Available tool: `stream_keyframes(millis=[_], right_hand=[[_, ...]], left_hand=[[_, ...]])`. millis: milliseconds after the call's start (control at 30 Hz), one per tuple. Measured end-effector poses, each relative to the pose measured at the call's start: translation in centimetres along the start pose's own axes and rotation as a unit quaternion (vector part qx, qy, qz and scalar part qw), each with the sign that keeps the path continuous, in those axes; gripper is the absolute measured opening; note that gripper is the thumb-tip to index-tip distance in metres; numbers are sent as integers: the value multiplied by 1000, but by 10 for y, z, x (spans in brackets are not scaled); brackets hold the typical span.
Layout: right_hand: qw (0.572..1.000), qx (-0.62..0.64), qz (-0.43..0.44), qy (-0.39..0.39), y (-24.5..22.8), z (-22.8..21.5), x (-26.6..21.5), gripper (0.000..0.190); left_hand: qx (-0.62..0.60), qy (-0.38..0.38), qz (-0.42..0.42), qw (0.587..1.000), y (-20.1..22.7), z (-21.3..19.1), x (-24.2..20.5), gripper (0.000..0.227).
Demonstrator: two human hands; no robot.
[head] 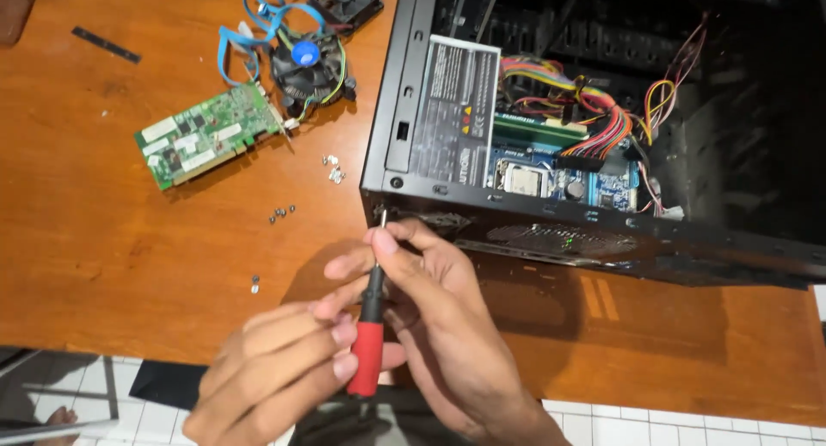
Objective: The person uses a screwdriver to secure screws into the back panel of a computer case, then picks up a CPU fan and places it onto the motherboard inside the case.
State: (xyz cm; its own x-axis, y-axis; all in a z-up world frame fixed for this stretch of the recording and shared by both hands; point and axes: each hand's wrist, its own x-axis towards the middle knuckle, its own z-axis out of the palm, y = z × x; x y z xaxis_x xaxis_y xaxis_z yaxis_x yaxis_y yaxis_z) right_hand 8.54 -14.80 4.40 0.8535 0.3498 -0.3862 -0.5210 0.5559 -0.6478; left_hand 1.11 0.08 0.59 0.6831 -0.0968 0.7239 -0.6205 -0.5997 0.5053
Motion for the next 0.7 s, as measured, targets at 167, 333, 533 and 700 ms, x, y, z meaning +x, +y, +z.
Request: stream_keyframes(millis=[167,333,533,700], right_hand=[[999,38,-18,-33,5,-3,1,20],[995,47,-22,-83,7,-5,4,22],[987,116,-24,-110,24,-13,11,17],[989,109,-27,-101,20,-10,11,17]], left_hand=[[17,-38,34,999,-2,1,4,13],[5,-4,36,999,-11,6,-3,17],[104,-29,-4,994,-13,2,-4,7],[183,-190,75,962,-32,-15,-18,21]])
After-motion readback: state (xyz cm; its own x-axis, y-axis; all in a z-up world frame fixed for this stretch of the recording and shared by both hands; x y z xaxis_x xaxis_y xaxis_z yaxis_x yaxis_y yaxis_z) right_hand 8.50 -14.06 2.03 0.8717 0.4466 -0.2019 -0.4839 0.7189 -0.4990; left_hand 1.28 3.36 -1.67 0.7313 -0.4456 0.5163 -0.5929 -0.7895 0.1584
